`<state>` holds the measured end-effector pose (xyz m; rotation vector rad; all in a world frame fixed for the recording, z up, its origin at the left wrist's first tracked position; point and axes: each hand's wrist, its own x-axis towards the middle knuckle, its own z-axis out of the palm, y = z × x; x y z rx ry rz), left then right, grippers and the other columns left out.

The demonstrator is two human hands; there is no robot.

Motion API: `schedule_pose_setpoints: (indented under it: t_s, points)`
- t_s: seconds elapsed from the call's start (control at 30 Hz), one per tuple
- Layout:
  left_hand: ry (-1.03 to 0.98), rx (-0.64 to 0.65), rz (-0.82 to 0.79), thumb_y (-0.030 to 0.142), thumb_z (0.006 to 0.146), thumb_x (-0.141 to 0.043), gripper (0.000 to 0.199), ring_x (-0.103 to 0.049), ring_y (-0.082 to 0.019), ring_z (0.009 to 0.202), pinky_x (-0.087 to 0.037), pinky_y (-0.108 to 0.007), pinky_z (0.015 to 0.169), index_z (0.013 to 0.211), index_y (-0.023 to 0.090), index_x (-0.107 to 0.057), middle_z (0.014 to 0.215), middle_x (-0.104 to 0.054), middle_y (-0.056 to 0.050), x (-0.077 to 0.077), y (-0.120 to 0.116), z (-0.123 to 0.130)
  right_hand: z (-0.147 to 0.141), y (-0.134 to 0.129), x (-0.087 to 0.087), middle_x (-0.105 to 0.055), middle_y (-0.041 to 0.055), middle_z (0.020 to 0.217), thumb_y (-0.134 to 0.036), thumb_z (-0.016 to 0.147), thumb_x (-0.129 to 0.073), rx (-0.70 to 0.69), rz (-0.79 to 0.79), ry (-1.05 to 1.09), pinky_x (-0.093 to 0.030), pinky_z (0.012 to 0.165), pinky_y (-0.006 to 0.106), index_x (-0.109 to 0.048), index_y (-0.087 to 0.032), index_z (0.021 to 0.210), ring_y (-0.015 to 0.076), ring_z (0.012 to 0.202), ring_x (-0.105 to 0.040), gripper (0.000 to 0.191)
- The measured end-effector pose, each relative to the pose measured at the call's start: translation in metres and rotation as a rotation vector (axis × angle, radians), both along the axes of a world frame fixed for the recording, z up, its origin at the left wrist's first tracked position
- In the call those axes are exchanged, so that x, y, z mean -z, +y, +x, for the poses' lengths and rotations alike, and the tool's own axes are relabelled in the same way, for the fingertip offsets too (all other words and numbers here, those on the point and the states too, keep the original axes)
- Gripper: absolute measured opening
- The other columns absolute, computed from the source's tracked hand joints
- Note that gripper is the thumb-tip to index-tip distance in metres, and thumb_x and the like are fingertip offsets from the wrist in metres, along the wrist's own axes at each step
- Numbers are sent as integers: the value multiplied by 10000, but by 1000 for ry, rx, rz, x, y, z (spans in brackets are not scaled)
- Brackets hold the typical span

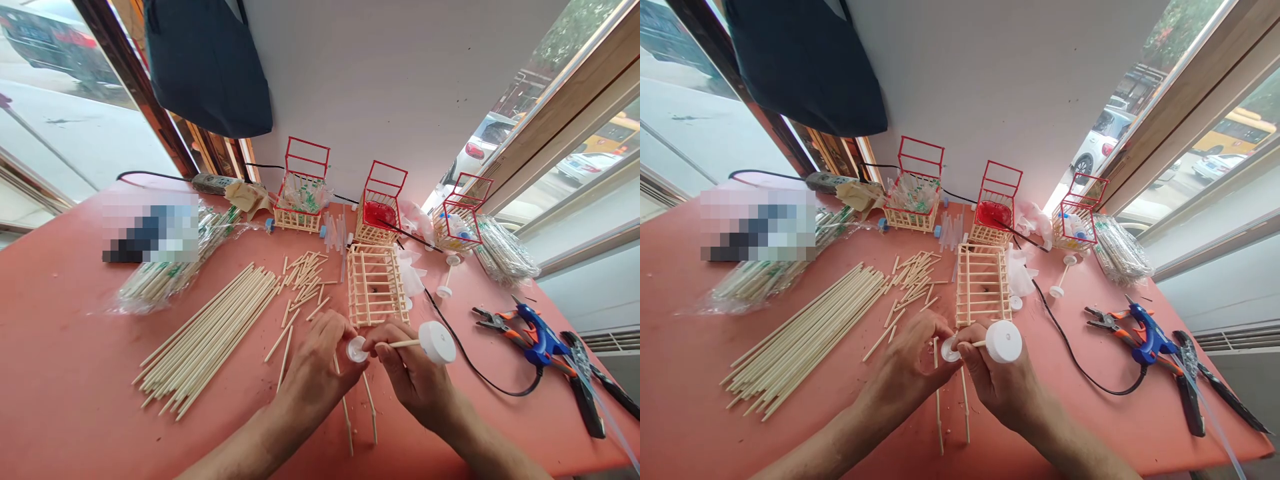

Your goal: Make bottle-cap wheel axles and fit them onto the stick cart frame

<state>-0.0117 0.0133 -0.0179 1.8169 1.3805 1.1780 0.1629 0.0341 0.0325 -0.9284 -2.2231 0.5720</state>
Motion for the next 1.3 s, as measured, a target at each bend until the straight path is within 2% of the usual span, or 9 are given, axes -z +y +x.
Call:
schedule_pose_setpoints:
  t_s: [0.37, 0.9, 1.3]
  points:
    - [-1, 8, 12, 223, 886, -719, 175, -589, -189, 804, -448, -297, 709, 840, 211, -551, 834, -616, 6, -2, 0, -1, -2, 2, -1, -697, 38, 803, -302, 1104, -382, -10, 30, 20, -518, 687, 294, -636, -211, 931, 171, 739, -649, 321]
    - [-12, 23, -13, 265, 908, -690, 165, -588, -203, 821, -450, -317, 723, 853, 228, -539, 853, -617, -2, 1, -1, -1, -2, 1, -1, -714, 36, 810, -223, 1066, -431, -4, 23, 11, -524, 690, 288, -635, -220, 923, 177, 741, -664, 249]
    - [-14, 17, 0, 291, 918, -686, 187, -583, -203, 819, -437, -313, 717, 842, 228, -528, 844, -607, 0, 1, 0, 1, 0, 0, 1, -716, 41, 812, -287, 1093, -403, 9, 26, -19, -524, 695, 300, -636, -213, 929, 175, 736, -652, 294]
